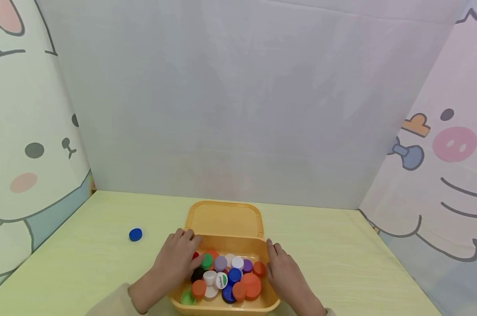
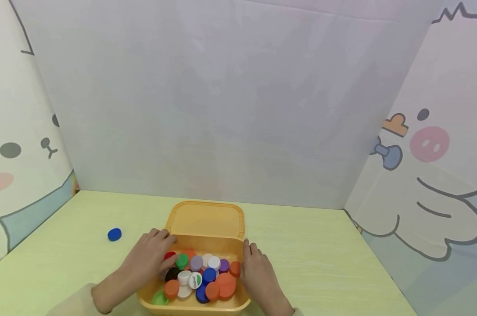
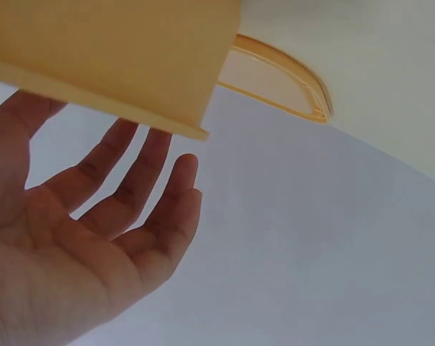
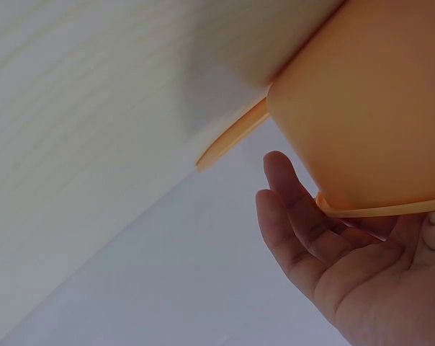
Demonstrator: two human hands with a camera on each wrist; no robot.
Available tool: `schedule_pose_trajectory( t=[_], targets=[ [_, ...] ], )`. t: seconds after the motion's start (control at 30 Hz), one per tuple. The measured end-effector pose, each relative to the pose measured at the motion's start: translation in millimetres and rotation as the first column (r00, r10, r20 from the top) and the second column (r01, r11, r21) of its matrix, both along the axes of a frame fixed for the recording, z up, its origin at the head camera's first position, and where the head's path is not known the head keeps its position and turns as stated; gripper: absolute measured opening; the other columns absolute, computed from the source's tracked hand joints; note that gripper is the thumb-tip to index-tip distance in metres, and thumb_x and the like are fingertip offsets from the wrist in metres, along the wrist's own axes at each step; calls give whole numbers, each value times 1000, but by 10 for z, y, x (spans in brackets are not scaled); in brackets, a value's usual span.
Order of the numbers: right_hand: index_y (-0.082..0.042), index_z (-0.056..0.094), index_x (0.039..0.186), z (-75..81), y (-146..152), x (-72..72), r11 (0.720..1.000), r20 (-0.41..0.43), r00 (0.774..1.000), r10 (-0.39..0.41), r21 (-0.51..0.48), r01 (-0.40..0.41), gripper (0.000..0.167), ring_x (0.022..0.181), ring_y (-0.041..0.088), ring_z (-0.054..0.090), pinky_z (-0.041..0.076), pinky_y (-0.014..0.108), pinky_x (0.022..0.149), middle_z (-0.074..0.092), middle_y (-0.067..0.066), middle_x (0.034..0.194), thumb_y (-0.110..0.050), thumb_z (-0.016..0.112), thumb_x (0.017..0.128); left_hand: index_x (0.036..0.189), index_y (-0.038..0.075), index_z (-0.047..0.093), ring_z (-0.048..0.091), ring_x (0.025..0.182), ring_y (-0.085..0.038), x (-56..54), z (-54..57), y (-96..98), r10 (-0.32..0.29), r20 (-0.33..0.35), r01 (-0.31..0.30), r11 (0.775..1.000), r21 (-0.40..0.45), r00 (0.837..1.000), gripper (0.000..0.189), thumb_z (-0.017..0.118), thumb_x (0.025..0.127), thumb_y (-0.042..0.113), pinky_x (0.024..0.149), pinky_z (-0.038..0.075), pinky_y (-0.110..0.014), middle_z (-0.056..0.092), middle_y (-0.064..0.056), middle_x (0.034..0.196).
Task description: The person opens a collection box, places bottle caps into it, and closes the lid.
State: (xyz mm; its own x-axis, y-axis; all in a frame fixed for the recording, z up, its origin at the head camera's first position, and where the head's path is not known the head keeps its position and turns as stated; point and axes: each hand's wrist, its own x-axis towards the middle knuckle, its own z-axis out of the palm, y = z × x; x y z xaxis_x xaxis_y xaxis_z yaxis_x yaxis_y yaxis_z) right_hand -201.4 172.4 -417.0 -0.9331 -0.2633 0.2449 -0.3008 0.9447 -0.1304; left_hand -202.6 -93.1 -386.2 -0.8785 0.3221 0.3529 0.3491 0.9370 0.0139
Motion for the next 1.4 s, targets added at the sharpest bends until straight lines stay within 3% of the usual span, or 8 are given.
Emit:
schedule_pose_trajectory(
  t=[0.37, 0.6, 0.73, 1.13, 1.4],
  targets=[
    [4, 45, 130, -1, -6, -8, 1000, -21, 1000, -4, 1, 4, 48, 88, 27, 59, 51, 42, 80, 54, 17, 113, -11, 51, 85, 93, 9, 62, 52, 78, -25, -144, 96, -349, 78, -114, -72, 996, 52, 990, 32, 72, 74, 33, 67, 48, -36, 58, -6, 82],
    [4, 44, 130, 0, -8, -6, 1000, -1, 1000, -13, -6, 13, 48, 92, 29, 59, 50, 44, 82, 53, 19, 117, -11, 51, 85, 91, 6, 60, 54, 74, -31, -244, 51, -647, 105, -187, -92, 993, 77, 977, 30, 73, 73, 27, 60, 47, -41, 58, -9, 80],
    [3, 43, 131, -3, -8, -6, 1000, 11, 1000, -14, -8, 14, 48, 93, 30, 59, 50, 44, 83, 53, 19, 118, -12, 51, 85, 90, 4, 61, 54, 71, -34, -296, 8, -817, 128, -191, -112, 989, 93, 973, 30, 73, 72, 25, 56, 45, -43, 58, -11, 77],
    [3, 43, 131, 4, -7, -3, 1000, 15, 1000, -12, -10, 12, 49, 91, 29, 59, 50, 45, 83, 53, 19, 117, -12, 51, 85, 92, -1, 58, 51, 68, -37, -397, -173, -1291, 217, -49, -210, 971, 114, 975, 32, 70, 75, 24, 56, 44, -48, 56, -15, 76],
    [4, 43, 131, 4, -13, -5, 1000, 20, 1000, -7, -20, 8, 49, 90, 28, 58, 50, 44, 83, 54, 18, 115, -12, 52, 85, 93, -4, 55, 48, 65, -34, -451, -297, -1505, 266, 74, -272, 958, 86, 961, 36, 69, 77, 25, 54, 41, -46, 51, -15, 73]
  ],
)
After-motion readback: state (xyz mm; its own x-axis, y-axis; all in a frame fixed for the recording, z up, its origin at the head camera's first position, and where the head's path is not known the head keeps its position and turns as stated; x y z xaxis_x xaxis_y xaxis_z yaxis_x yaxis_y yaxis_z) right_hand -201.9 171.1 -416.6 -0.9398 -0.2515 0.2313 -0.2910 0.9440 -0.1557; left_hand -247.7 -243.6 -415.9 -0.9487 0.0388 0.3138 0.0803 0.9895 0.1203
